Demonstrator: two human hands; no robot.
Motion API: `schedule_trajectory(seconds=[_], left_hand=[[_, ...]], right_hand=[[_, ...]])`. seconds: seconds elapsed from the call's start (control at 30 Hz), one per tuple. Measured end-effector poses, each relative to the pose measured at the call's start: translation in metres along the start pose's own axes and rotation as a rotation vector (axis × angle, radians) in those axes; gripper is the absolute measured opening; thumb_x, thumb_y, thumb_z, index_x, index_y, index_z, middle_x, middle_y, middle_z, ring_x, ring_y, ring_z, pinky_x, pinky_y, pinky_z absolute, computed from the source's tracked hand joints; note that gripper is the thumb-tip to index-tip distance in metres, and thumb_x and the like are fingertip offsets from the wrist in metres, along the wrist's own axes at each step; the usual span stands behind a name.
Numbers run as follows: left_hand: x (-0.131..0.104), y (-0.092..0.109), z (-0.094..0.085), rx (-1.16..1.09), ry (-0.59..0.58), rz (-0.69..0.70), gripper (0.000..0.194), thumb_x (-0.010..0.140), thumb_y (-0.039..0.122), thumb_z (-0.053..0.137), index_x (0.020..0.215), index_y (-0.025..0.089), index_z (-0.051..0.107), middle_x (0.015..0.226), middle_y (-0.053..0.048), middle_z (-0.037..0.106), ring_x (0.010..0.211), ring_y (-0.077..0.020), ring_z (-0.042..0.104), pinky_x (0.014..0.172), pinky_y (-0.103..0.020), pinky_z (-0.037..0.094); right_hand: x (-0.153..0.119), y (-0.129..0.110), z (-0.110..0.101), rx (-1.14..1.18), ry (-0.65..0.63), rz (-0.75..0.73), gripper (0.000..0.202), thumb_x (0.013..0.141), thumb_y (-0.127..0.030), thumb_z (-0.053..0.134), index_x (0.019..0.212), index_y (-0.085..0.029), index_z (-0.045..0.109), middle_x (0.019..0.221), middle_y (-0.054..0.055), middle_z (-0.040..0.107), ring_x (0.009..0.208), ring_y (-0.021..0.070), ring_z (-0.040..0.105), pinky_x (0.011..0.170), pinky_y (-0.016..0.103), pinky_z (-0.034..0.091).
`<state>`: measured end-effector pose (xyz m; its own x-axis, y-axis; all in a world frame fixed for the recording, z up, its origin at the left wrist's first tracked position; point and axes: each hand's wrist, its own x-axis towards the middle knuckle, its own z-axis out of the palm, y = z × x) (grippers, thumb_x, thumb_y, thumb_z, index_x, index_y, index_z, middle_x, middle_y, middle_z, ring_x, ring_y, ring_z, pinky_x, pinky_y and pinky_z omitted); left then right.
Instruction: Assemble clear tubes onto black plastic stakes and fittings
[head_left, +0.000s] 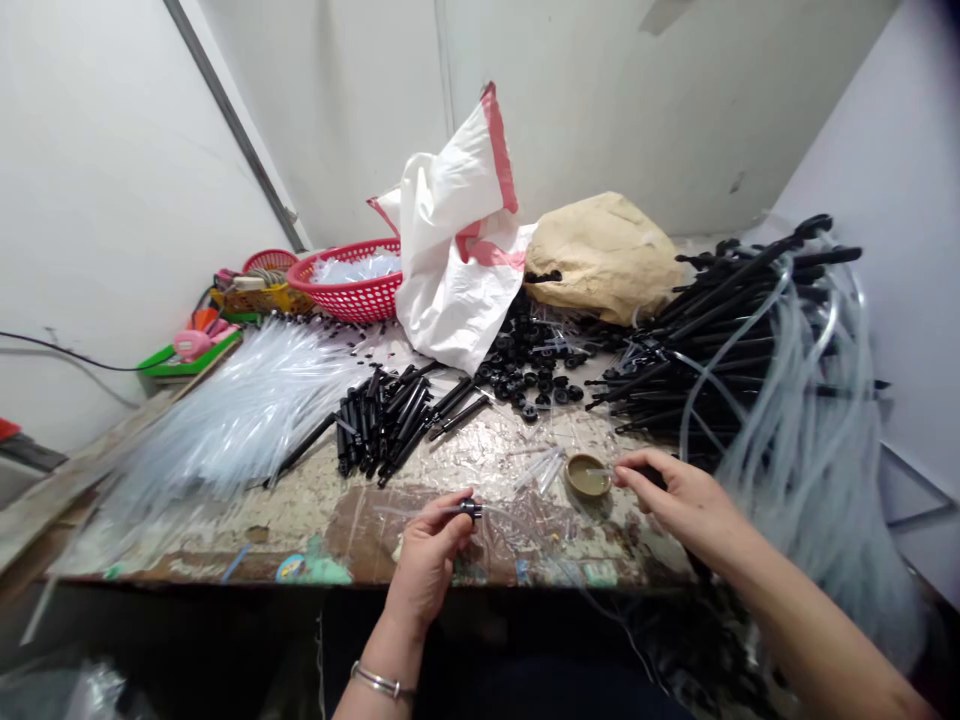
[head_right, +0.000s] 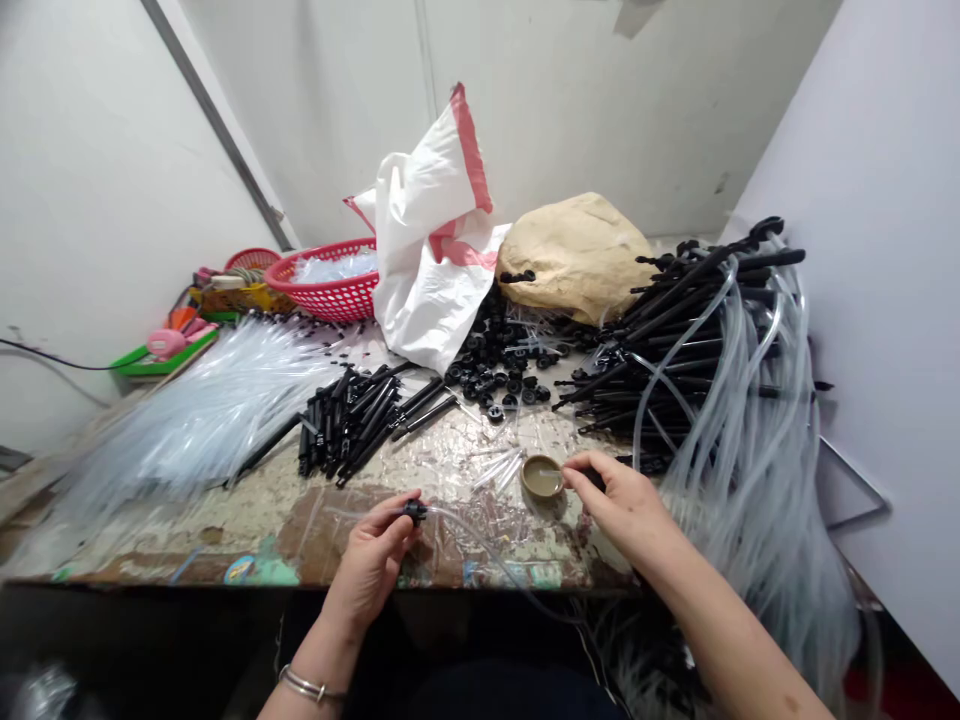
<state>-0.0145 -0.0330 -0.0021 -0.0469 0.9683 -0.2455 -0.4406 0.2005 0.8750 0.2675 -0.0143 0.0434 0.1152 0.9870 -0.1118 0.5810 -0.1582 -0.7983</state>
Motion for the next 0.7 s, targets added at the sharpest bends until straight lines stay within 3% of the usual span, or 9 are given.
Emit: schedule_trajectory(seconds=[0.17, 0.27, 0.4, 0.53, 0.7], left_hand=[[-0.003, -0.002, 0.01, 0.038, 0.014, -0.002, 0.031, 0.058, 0.022, 0.079, 0.088, 0.016, 0.072, 0.079, -0.004, 0.07, 0.063, -0.0097, 0.06, 0.058, -0.017, 0.046], [-0.003, -0.005, 0.014, -0.01, 0.027, -0.003, 0.03, 0.059, 0.023, 0.079, 0.087, 0.016, 0.071, 0.074, -0.003, 0.069, 0.062, -0.0103, 0.062, 0.059, -0.018, 0.047], [-0.004, -0.007, 0.015, -0.087, 0.032, -0.021, 0.029, 0.061, 0.023, 0.078, 0.088, 0.015, 0.07, 0.073, -0.003, 0.069, 0.062, -0.0106, 0.062, 0.058, -0.018, 0.047], [-0.004, -0.007, 0.014, -0.126, 0.045, -0.034, 0.03, 0.061, 0.022, 0.078, 0.089, 0.014, 0.07, 0.074, -0.003, 0.069, 0.062, -0.0106, 0.063, 0.058, -0.018, 0.047], [-0.005, -0.007, 0.013, -0.129, 0.041, -0.028, 0.032, 0.06, 0.023, 0.079, 0.089, 0.014, 0.07, 0.073, -0.003, 0.069, 0.061, -0.011, 0.062, 0.058, -0.019, 0.046]], right_hand=[[-0.011, -0.013, 0.014, 0.638, -0.13, 0.16, 0.038, 0.065, -0.045, 0.07, 0.09, -0.017, 0.063, 0.088, 0.008, 0.067, 0.061, 0.0132, 0.057, 0.045, 0.021, 0.042], [-0.024, -0.03, 0.028, 0.785, -0.285, 0.176, 0.038, 0.067, -0.042, 0.071, 0.093, -0.015, 0.065, 0.09, 0.01, 0.067, 0.064, 0.0122, 0.058, 0.047, 0.02, 0.044], [-0.037, -0.05, 0.05, 0.723, -0.411, 0.144, 0.035, 0.07, -0.043, 0.067, 0.093, -0.016, 0.065, 0.086, 0.008, 0.068, 0.064, 0.011, 0.058, 0.049, 0.019, 0.044], [-0.038, -0.052, 0.069, 0.589, -0.396, 0.099, 0.033, 0.072, -0.044, 0.063, 0.093, -0.018, 0.065, 0.085, 0.005, 0.068, 0.063, 0.011, 0.059, 0.048, 0.019, 0.042], [-0.035, -0.051, 0.075, 0.496, -0.35, 0.062, 0.033, 0.075, -0.045, 0.058, 0.094, -0.019, 0.063, 0.084, 0.004, 0.068, 0.064, 0.0125, 0.059, 0.048, 0.021, 0.043]])
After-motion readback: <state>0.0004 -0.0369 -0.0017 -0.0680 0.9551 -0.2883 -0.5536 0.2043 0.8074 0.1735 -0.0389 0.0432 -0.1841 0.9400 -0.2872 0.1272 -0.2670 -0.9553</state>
